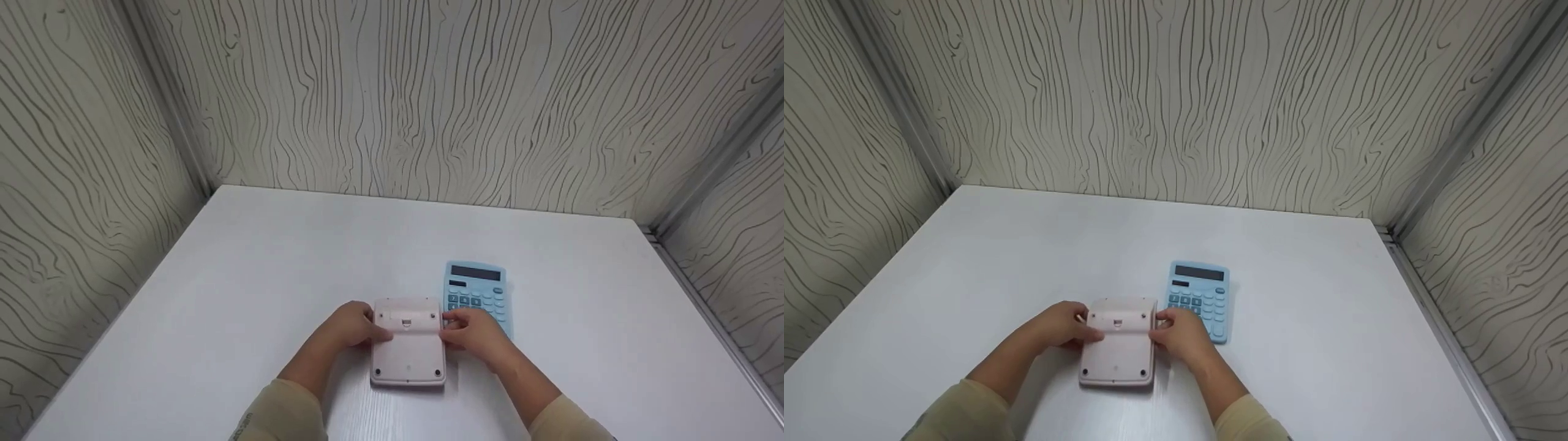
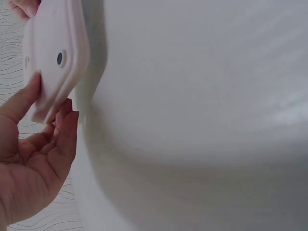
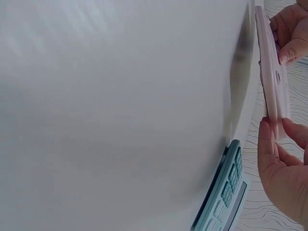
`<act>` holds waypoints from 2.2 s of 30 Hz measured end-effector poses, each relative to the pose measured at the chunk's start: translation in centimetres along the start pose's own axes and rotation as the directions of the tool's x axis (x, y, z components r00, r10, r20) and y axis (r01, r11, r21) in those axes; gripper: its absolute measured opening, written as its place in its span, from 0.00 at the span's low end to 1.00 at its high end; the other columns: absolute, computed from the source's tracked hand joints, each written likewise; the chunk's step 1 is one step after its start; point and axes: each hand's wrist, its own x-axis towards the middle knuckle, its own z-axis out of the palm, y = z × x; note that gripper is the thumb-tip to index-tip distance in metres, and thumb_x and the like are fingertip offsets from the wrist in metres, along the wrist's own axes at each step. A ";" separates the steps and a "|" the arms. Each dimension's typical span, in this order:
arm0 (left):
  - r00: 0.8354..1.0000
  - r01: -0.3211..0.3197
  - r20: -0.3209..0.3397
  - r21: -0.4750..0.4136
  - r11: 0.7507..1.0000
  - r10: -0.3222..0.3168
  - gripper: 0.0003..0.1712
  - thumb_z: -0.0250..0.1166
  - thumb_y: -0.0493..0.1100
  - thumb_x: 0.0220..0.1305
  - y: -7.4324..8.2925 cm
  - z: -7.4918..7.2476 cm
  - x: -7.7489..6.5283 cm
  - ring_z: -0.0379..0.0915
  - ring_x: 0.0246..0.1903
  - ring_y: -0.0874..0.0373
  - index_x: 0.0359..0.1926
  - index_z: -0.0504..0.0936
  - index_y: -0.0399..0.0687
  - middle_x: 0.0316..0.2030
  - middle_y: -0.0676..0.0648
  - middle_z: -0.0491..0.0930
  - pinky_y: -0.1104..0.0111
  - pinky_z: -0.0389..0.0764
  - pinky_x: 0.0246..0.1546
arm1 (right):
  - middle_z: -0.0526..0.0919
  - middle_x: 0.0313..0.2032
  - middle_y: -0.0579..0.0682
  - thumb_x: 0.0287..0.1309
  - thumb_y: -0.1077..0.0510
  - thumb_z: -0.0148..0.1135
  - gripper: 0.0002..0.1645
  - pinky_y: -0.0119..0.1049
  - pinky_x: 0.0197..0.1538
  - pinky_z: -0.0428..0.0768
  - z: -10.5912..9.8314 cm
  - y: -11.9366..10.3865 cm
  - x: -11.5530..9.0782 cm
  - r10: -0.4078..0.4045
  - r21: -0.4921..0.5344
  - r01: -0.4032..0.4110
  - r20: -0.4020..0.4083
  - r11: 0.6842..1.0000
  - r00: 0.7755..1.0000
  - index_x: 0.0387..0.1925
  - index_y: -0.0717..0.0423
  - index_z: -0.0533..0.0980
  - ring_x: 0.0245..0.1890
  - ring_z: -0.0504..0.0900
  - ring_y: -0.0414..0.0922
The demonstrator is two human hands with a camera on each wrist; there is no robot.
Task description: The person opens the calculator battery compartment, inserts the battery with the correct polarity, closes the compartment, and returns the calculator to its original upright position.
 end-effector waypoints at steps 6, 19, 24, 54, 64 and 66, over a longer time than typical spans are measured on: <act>0.998 0.039 -0.049 -0.074 0.997 -0.043 0.29 0.72 0.45 0.47 0.6 0.0 0.1 0.76 0.27 0.56 0.49 0.73 0.41 0.34 0.46 0.76 0.65 0.78 0.31 | 0.79 0.31 0.51 0.52 0.63 0.63 0.23 0.36 0.40 0.80 -0.5 -0.7 0.4 0.000 0.070 0.000 -0.005 0.998 1.000 0.52 0.62 0.73 0.33 0.81 0.42; 0.996 0.060 -0.049 -0.176 0.983 -0.069 0.61 0.57 0.79 0.39 1.8 1.0 -0.1 0.74 0.45 0.50 0.63 0.61 0.38 0.57 0.39 0.69 0.57 0.74 0.46 | 0.78 0.32 0.50 0.51 0.61 0.66 0.24 0.34 0.39 0.80 -0.7 -2.6 0.3 -0.081 0.095 0.085 -0.046 0.992 0.996 0.51 0.55 0.73 0.31 0.78 0.44; 0.996 0.069 -0.035 -0.199 0.978 -0.078 0.68 0.53 0.83 0.36 2.4 1.6 -0.1 0.69 0.52 0.47 0.67 0.53 0.37 0.61 0.36 0.63 0.55 0.74 0.47 | 0.77 0.32 0.51 0.50 0.58 0.67 0.27 0.36 0.39 0.80 -0.2 -3.4 -0.1 -0.159 0.080 0.160 -0.014 0.984 0.987 0.53 0.55 0.72 0.30 0.78 0.44; 1.000 0.007 0.019 -0.495 0.869 0.003 0.57 0.51 0.76 0.49 3.9 1.6 -0.9 0.69 0.52 0.38 0.70 0.44 0.49 0.61 0.30 0.60 0.51 0.73 0.47 | 0.78 0.41 0.51 0.55 0.39 0.57 0.30 0.49 0.47 0.76 0.6 -3.6 -0.5 -0.243 0.133 0.234 0.055 0.963 0.968 0.54 0.51 0.71 0.41 0.80 0.49; 0.997 -0.042 0.024 -0.570 0.821 0.068 0.53 0.46 0.77 0.50 3.9 1.8 -0.9 0.71 0.47 0.43 0.69 0.50 0.52 0.60 0.34 0.61 0.54 0.74 0.48 | 0.78 0.48 0.52 0.60 0.42 0.53 0.27 0.41 0.48 0.77 1.2 -1.9 -0.3 -0.171 0.089 0.159 0.141 0.983 0.975 0.53 0.55 0.72 0.42 0.80 0.46; 0.997 -0.041 0.024 -0.586 0.809 0.068 0.52 0.46 0.77 0.51 4.0 1.8 -0.9 0.71 0.47 0.44 0.69 0.51 0.51 0.61 0.35 0.61 0.56 0.74 0.48 | 0.79 0.47 0.54 0.61 0.43 0.52 0.27 0.41 0.46 0.78 1.4 -1.6 -0.4 -0.150 0.117 0.131 0.175 0.985 0.973 0.53 0.57 0.71 0.39 0.81 0.46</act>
